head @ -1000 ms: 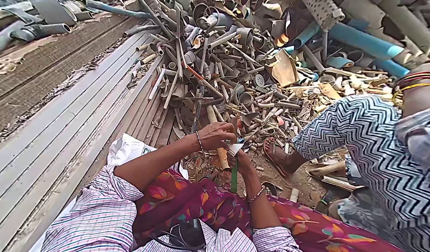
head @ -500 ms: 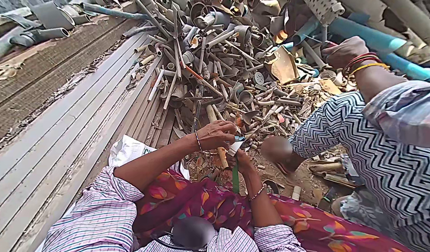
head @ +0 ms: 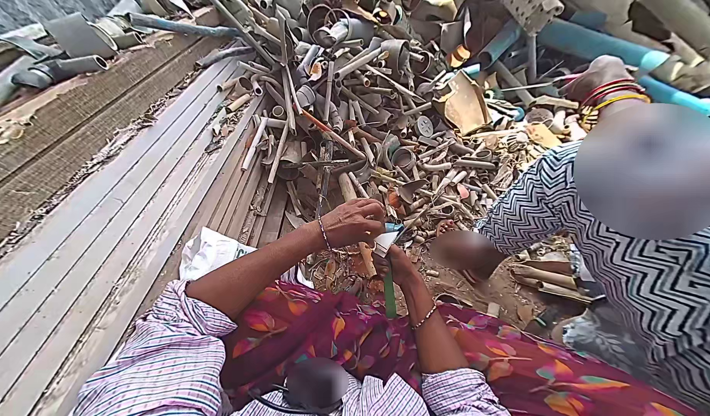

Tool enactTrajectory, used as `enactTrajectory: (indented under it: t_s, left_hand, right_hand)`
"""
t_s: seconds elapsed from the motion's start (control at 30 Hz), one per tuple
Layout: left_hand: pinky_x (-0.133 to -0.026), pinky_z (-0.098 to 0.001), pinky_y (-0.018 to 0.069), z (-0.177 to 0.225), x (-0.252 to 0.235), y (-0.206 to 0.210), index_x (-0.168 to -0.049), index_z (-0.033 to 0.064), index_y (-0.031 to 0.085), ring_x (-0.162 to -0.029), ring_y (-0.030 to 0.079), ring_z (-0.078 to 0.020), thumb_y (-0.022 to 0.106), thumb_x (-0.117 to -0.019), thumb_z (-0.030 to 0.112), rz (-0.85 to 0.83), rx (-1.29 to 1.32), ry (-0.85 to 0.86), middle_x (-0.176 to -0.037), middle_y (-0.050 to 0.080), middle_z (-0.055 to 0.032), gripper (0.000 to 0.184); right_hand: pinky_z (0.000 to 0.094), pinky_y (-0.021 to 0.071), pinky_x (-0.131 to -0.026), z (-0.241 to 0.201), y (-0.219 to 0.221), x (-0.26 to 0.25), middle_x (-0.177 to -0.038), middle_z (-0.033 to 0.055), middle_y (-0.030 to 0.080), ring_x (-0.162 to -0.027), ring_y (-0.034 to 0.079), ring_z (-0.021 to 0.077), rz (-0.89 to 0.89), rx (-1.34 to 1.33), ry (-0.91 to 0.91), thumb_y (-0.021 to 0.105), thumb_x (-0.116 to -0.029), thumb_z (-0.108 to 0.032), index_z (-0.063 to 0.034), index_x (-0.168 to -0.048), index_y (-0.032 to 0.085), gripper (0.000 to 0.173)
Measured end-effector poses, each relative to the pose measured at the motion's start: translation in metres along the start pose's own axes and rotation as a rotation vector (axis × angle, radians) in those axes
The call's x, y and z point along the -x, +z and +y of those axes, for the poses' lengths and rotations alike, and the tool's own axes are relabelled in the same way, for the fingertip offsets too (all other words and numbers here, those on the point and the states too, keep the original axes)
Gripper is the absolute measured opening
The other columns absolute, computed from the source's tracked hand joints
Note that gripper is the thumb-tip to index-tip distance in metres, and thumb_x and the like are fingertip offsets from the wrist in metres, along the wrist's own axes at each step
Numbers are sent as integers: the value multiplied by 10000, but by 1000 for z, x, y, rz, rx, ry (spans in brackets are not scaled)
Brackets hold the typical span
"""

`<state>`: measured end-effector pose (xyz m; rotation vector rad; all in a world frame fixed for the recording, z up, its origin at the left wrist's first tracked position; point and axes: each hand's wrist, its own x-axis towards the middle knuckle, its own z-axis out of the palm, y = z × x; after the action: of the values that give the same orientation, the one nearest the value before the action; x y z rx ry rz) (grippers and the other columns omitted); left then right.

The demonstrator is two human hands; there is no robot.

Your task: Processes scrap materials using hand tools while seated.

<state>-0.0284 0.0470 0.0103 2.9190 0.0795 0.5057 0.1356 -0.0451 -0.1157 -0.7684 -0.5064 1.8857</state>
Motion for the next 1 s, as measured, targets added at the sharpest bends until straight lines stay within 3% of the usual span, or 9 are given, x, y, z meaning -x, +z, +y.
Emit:
enactTrajectory:
  t_s: [0.1,0.23,0.43,0.5,0.6,0.9,1.0]
  left_hand:
    - [-1019,-518,505,-1,0,1,-809,33,732,-1201,629,-398,807,-808,139,2,-15,-11,-1069,711,-186,130]
    - [-1019,-532,506,5,0,-2,-960,27,746,-1199,631,-413,834,-796,156,1,22,-56,-1130,697,-217,227]
    - [-1011,-511,513,-1,1,2,-804,26,735,-1160,646,-396,804,-802,112,3,33,11,-1024,711,-188,110]
    - [-1005,-505,519,0,0,2,-824,12,719,-1159,649,-398,813,-792,110,12,41,-19,-1041,708,-197,139]
    - [-1016,-507,515,3,0,1,-947,11,731,-1191,635,-406,831,-792,124,2,62,-71,-1112,698,-216,216]
    - [-980,-492,523,-3,1,4,-795,6,723,-1142,649,-384,756,-827,54,5,106,3,-1008,712,-183,66]
    - [-1004,-475,520,0,1,3,-855,-3,713,-1162,645,-383,797,-811,82,19,109,-40,-1059,706,-196,127]
  right_hand:
    - [145,377,-374,-1,1,0,-490,-80,459,-363,423,5,13,0,9,95,-1098,-195,-121,-876,522,487]
    - [142,379,-384,-2,0,0,-499,-86,480,-373,432,-2,-65,-23,6,137,-1062,-178,-136,-835,530,456]
    - [139,380,-383,-1,-1,1,-493,-94,477,-370,430,-9,-63,-10,10,122,-1064,-185,-146,-827,521,466]
    - [138,376,-383,-2,0,1,-493,-93,475,-372,428,-9,-61,-16,12,124,-1062,-178,-147,-819,522,467]
    - [139,383,-387,-2,-1,0,-499,-89,477,-374,431,-6,-64,-23,18,129,-1066,-178,-144,-826,524,464]
    - [137,375,-377,-2,1,2,-480,-89,464,-363,427,-7,-11,0,24,103,-1081,-181,-146,-803,509,494]
    - [137,367,-378,-4,3,3,-487,-88,457,-367,418,-5,-8,11,24,101,-1095,-191,-145,-819,506,492]
